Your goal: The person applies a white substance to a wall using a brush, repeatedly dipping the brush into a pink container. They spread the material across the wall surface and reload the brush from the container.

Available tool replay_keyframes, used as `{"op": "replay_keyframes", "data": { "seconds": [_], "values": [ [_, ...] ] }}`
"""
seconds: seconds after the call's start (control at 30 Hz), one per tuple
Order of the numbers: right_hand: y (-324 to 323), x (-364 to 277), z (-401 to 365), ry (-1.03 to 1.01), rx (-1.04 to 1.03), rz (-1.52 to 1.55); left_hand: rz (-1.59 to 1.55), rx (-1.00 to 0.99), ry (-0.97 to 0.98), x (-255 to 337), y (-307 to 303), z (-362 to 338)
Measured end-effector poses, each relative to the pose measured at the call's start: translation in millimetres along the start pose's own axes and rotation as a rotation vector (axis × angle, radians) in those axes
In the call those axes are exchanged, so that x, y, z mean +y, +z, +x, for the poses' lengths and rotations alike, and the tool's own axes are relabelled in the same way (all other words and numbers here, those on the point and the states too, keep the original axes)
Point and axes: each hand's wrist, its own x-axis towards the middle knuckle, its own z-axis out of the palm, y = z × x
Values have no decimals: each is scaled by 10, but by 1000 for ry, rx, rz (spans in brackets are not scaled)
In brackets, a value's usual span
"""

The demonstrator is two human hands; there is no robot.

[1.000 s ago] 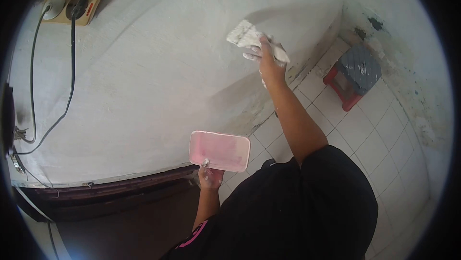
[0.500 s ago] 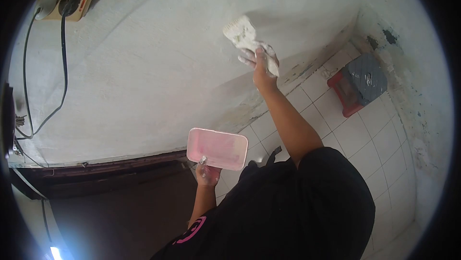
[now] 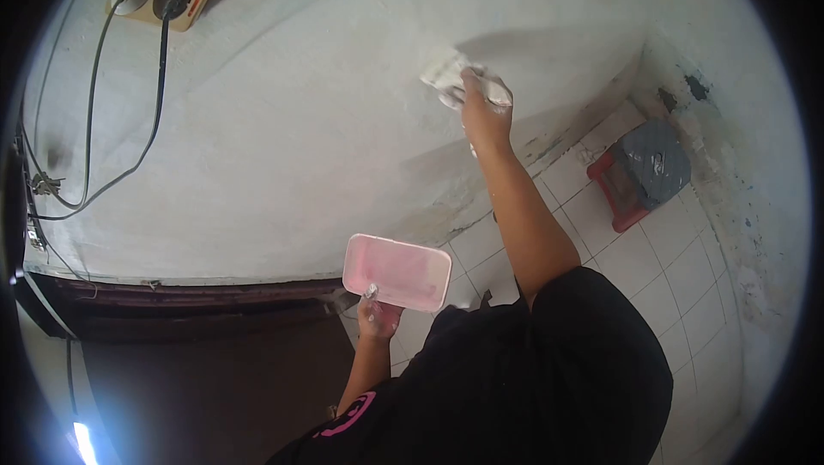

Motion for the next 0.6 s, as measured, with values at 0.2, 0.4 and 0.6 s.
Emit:
{"op": "replay_keyframes", "data": {
  "seconds": [0.2, 0.4, 0.6],
  "values": [
    [18, -26, 99, -159, -156, 288, 34, -6, 15, -172, -137, -25],
    [-954, 954, 122, 25, 125, 147, 68, 32, 4, -150, -74, -93],
    [-453, 464, 248, 29, 77, 14, 80, 25, -11, -104, 26, -93]
  ]
}}
